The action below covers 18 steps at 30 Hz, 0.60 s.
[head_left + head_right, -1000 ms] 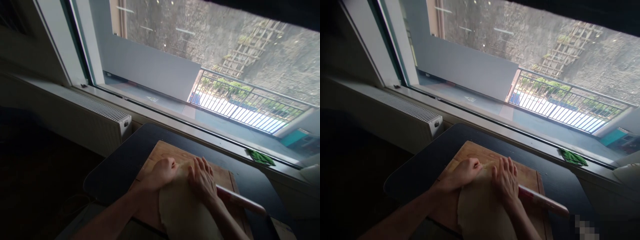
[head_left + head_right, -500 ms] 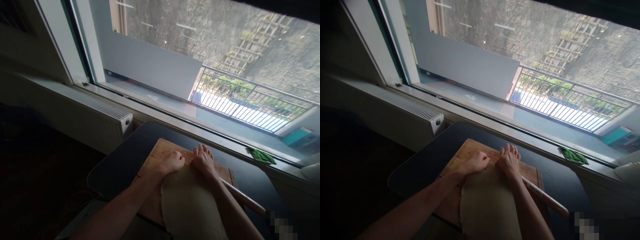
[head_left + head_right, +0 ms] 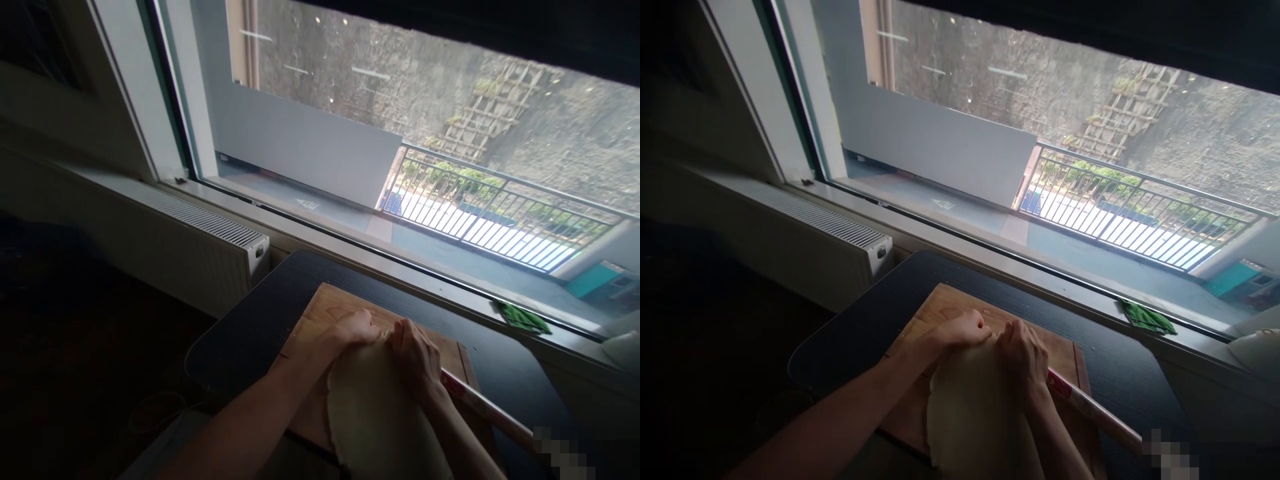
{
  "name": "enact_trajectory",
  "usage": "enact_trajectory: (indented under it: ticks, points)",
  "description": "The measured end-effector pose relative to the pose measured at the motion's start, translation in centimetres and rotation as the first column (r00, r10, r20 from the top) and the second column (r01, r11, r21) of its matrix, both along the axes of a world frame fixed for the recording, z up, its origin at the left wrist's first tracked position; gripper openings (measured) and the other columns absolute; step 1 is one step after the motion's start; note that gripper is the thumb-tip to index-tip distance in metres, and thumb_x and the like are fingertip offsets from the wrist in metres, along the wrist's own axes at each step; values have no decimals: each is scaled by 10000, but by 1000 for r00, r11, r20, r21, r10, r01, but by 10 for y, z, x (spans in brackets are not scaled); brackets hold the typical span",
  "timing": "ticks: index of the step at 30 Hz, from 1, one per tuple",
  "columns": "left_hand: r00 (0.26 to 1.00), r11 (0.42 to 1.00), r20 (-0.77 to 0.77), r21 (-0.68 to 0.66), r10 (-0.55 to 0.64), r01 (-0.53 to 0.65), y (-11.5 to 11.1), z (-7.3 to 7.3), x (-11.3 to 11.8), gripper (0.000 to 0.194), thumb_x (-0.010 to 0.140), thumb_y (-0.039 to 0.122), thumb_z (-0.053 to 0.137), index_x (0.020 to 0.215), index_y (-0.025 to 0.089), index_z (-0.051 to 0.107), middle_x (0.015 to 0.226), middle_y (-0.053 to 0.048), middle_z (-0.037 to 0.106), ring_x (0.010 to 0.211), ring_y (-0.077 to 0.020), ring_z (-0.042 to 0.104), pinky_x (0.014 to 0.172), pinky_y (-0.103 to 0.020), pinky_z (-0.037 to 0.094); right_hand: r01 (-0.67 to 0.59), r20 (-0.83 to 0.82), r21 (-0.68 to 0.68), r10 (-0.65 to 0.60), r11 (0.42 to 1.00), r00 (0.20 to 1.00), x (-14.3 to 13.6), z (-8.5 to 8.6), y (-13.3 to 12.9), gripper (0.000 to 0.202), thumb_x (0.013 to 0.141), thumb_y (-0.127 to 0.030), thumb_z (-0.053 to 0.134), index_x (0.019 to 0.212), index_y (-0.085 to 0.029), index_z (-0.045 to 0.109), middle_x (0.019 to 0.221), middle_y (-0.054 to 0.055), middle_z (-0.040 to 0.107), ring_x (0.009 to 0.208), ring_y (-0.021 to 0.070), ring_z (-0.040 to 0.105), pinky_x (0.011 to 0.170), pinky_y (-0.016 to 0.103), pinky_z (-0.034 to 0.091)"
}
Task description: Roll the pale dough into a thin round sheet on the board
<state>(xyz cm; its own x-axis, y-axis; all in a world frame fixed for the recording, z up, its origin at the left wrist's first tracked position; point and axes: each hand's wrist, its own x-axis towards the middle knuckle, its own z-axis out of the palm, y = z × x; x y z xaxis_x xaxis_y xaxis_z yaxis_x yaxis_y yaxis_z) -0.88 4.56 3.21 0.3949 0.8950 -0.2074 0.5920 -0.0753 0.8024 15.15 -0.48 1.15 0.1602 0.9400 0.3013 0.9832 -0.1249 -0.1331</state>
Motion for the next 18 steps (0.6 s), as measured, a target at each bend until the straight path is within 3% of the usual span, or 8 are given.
enact_trajectory:
  ticks: [3,6,9,12,14,18]
  points:
    - [998,996,24,77,-54,52,-8,-4,-3,128,676,271,562,649,150,593,647,-19,589,595,-143,520,513,-236,337,-38,-24,-17,38,999,999,1,5,-16,285,918,-374,276,809,-211,483,620,-18,561,537,120,487,517,255,233]
    - [999,976,38,214,36,-43,-15,-13,-21,217,758,314,481,673,142,583,671,-24,589,641,-136,523,530,-222,326,-157,-19,-42,156,987,988,-11,7,-32,260,912,-339,291,790,-218,486,595,-31,539,520,117,469,523,258,241]
    - [998,973,5,225,55,-55,-12,-19,-37,273,760,368,481,643,142,580,628,-14,584,619,-133,520,509,-216,310,-213,-5,-8,213,977,977,-24,8,-24,253,906,-301,285,896,-221,524,782,15,599,724,149,534,651,267,329]
    - [999,987,-32,162,8,-3,0,-19,-34,332,756,421,481,608,146,592,603,-22,595,600,-143,528,498,-222,311,-96,9,51,96,994,995,-28,9,3,317,895,-309,287,1100,-201,505,1046,81,573,965,205,505,809,319,342]
    - [999,993,-45,119,2,3,7,-18,-27,303,744,399,497,618,146,607,609,-32,608,591,-148,534,498,-226,315,-19,8,16,19,1000,1000,-30,7,12,383,893,-330,281,1182,-171,474,1137,110,535,1019,230,486,837,347,348]
    - [1000,992,3,128,-12,12,12,-26,-22,232,732,314,493,623,138,598,611,-20,599,590,-135,528,489,-215,309,-149,56,-59,152,987,987,-42,-5,-4,472,908,-383,226,1261,-157,444,1302,108,441,1233,242,336,990,388,257]
